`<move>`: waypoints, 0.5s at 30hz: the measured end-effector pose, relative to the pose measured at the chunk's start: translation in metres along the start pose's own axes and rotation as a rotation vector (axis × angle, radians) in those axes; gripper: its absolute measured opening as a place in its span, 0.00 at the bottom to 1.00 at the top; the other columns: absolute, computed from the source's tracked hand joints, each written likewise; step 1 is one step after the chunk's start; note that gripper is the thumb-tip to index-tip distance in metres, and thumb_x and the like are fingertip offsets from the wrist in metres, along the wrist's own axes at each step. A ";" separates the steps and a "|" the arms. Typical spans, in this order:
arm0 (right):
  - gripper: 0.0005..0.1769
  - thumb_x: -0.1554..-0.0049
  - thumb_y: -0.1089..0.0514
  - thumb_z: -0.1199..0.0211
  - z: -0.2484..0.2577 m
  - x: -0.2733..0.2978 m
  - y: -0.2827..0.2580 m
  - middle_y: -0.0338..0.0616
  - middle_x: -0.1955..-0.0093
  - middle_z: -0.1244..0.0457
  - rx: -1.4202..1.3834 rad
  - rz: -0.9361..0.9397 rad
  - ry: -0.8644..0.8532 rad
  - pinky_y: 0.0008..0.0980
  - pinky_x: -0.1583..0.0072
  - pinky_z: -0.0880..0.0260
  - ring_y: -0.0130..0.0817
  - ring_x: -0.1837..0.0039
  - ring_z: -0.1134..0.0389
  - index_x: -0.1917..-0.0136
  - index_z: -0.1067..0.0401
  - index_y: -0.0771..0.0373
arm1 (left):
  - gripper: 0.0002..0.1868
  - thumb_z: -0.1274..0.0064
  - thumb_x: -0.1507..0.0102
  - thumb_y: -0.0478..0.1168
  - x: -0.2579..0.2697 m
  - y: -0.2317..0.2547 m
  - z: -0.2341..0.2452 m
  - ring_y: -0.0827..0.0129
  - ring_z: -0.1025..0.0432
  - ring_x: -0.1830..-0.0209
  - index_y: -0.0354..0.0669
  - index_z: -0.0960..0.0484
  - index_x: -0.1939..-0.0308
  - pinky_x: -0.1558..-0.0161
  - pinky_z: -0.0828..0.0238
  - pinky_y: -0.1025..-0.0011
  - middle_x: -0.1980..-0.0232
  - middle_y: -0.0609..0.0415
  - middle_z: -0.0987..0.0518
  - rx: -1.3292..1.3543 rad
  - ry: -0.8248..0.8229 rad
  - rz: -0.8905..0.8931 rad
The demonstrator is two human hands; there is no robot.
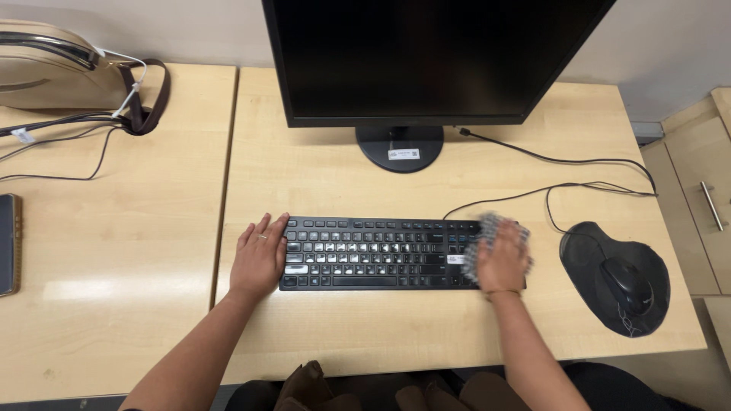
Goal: The person cleans multiple computer monitors, keyboards, computer mice, and desk surfaces using a checkered cloth.
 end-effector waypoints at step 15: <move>0.41 0.34 0.39 0.70 -0.010 0.058 -0.269 0.55 0.16 0.67 0.050 0.529 -0.307 0.44 0.21 0.71 0.43 0.16 0.72 0.19 0.60 0.70 | 0.27 0.68 0.29 0.46 -0.001 0.000 0.000 0.61 0.46 0.22 0.51 0.39 0.25 0.24 0.59 0.57 0.30 0.52 0.29 0.007 0.013 -0.016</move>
Point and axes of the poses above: each hand's wrist, its own x-axis away from the middle knuckle, its own z-axis out of the back of the hand, y = z × x, the point moved 7 cm from there along -x, towards the middle knuckle
